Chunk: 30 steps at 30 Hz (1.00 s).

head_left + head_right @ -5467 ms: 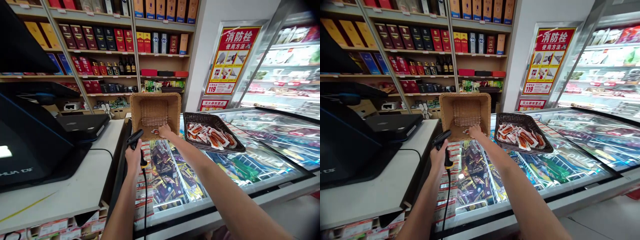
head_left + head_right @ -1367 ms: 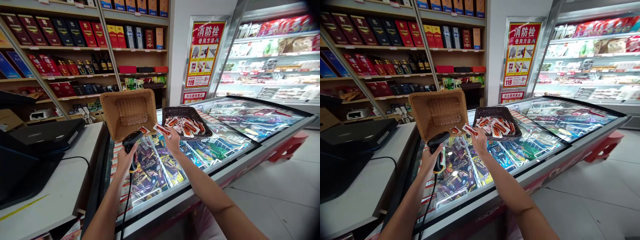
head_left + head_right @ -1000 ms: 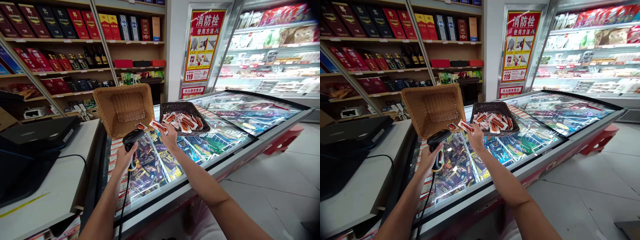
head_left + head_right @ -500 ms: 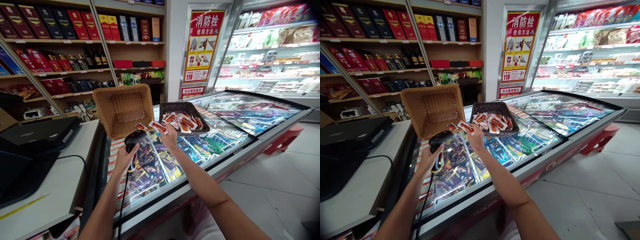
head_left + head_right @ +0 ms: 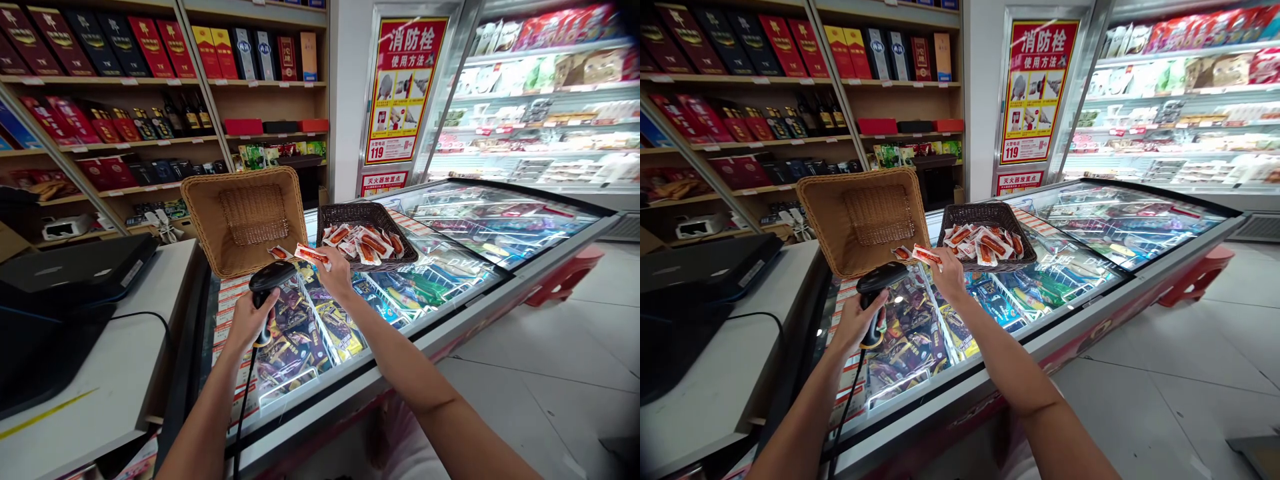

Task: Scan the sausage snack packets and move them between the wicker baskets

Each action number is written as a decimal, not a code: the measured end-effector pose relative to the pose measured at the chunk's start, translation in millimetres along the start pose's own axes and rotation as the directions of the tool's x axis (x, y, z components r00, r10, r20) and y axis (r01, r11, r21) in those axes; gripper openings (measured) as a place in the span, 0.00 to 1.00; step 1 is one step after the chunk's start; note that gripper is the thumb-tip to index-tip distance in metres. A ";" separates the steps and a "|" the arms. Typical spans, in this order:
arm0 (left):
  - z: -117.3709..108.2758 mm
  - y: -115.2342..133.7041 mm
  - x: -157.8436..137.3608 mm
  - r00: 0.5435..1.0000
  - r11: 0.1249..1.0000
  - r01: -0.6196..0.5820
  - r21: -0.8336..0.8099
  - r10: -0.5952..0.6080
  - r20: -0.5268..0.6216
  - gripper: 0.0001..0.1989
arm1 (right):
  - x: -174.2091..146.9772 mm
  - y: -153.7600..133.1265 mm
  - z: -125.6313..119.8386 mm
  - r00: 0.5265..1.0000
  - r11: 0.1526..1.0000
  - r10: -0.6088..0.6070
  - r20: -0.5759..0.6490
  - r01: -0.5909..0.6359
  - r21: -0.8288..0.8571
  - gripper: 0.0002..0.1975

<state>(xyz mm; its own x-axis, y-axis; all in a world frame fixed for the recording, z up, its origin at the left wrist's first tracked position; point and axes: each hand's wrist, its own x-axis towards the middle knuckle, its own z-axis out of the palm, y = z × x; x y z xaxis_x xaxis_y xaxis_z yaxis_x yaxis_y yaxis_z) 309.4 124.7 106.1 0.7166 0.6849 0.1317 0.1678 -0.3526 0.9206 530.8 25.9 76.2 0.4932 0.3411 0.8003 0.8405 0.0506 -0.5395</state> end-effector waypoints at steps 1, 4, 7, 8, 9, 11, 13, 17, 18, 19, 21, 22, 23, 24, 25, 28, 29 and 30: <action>-0.6 0.6 -0.2 1.000 1.000 -0.006 0.017 0.006 0.005 0.27 | 0.0 0.1 -0.3 1.000 1.000 -0.004 0.000 0.004 0.000 0.10; -1.0 2.4 -0.7 1.000 0.999 -0.019 0.045 0.018 0.013 0.27 | -0.2 -1.0 -0.7 1.000 1.000 -0.004 -0.002 0.004 -0.006 0.10; 0.6 3.1 -0.7 1.000 1.000 -0.005 0.014 0.005 -0.006 0.27 | 0.2 -3.7 -0.2 1.000 1.000 -0.006 -0.008 0.006 -0.030 0.10; 1.1 2.7 -0.2 1.000 1.000 0.005 -0.011 -0.006 -0.022 0.26 | 1.1 -4.2 -0.7 1.000 0.999 -0.012 -0.017 0.011 -0.041 0.10; 1.4 2.0 0.5 0.999 0.999 0.018 -0.043 -0.019 -0.041 0.26 | 2.9 -3.9 -2.1 0.999 0.998 -0.017 -0.034 0.015 -0.056 0.10; 0.6 0.0 2.9 0.994 0.993 0.042 -0.106 -0.053 -0.096 0.25 | 9.7 0.2 -9.7 0.995 0.995 -0.012 -0.097 0.002 -0.104 0.11; -3.0 -1.8 6.5 0.983 0.985 0.064 -0.160 -0.090 -0.161 0.26 | 20.9 9.8 -25.4 0.980 0.980 0.039 -0.193 -0.075 -0.185 0.13; -21.6 -2.2 14.5 0.917 0.950 0.095 -0.297 -0.199 -0.345 0.27 | 50.8 37.6 -70.4 0.901 0.847 0.271 -0.338 -0.390 -0.360 0.14; -28.4 -2.0 16.3 0.883 0.935 0.087 -0.343 -0.232 -0.408 0.27 | 58.2 42.8 -79.2 0.886 0.806 0.320 -0.335 -0.440 -0.395 0.15; -35.7 -2.1 17.9 0.843 0.919 0.070 -0.388 -0.263 -0.470 0.28 | 65.2 45.6 -85.1 0.881 0.776 0.347 -0.321 -0.462 -0.430 0.16; -50.0 -3.6 20.2 0.764 0.889 0.020 -0.458 -0.309 -0.566 0.27 | 77.0 42.4 -84.8 0.896 0.739 0.345 -0.281 -0.444 -0.507 0.17; -56.2 -4.9 20.9 0.731 0.876 -0.007 -0.483 -0.325 -0.600 0.27 | 81.6 36.2 -77.9 0.912 0.732 0.321 -0.254 -0.409 -0.545 0.17; -61.2 -6.4 21.2 0.705 0.864 -0.028 -0.504 -0.340 -0.622 0.26 | 85.0 27.5 -66.3 0.933 0.731 0.292 -0.210 -0.359 -0.580 0.17; -64.8 -7.8 21.2 0.686 0.853 -0.044 -0.520 -0.352 -0.637 0.25 | 87.2 17.2 -50.3 0.953 0.737 0.266 -0.143 -0.297 -0.608 0.16; -66.8 -9.1 20.8 0.674 0.845 -0.056 -0.532 -0.361 -0.644 0.25 | 88.0 6.1 -30.7 0.967 0.747 0.250 -0.051 -0.226 -0.625 0.16; -65.2 -11.5 19.1 0.677 0.838 -0.065 -0.542 -0.362 -0.641 0.23 | 83.1 -22.5 39.6 0.912 0.787 0.283 0.296 -0.045 -0.615 0.15; -62.9 -12.4 18.7 0.692 0.845 -0.061 -0.532 -0.348 -0.632 0.23 | 79.8 -28.5 62.9 0.867 0.787 0.323 0.380 -0.023 -0.616 0.15; -60.3 -13.7 18.5 0.705 0.854 -0.045 -0.518 -0.340 -0.622 0.23 | 76.0 -32.3 84.4 0.821 0.778 0.372 0.433 -0.022 -0.628 0.16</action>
<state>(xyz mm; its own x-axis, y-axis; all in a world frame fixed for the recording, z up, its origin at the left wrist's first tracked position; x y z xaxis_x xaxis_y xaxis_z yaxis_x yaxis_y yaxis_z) 279.5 180.6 118.1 0.0269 0.9996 0.0087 -0.2391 -0.0020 0.9710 522.1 129.4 132.4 0.6208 0.7049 0.3430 0.7839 -0.5576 -0.2729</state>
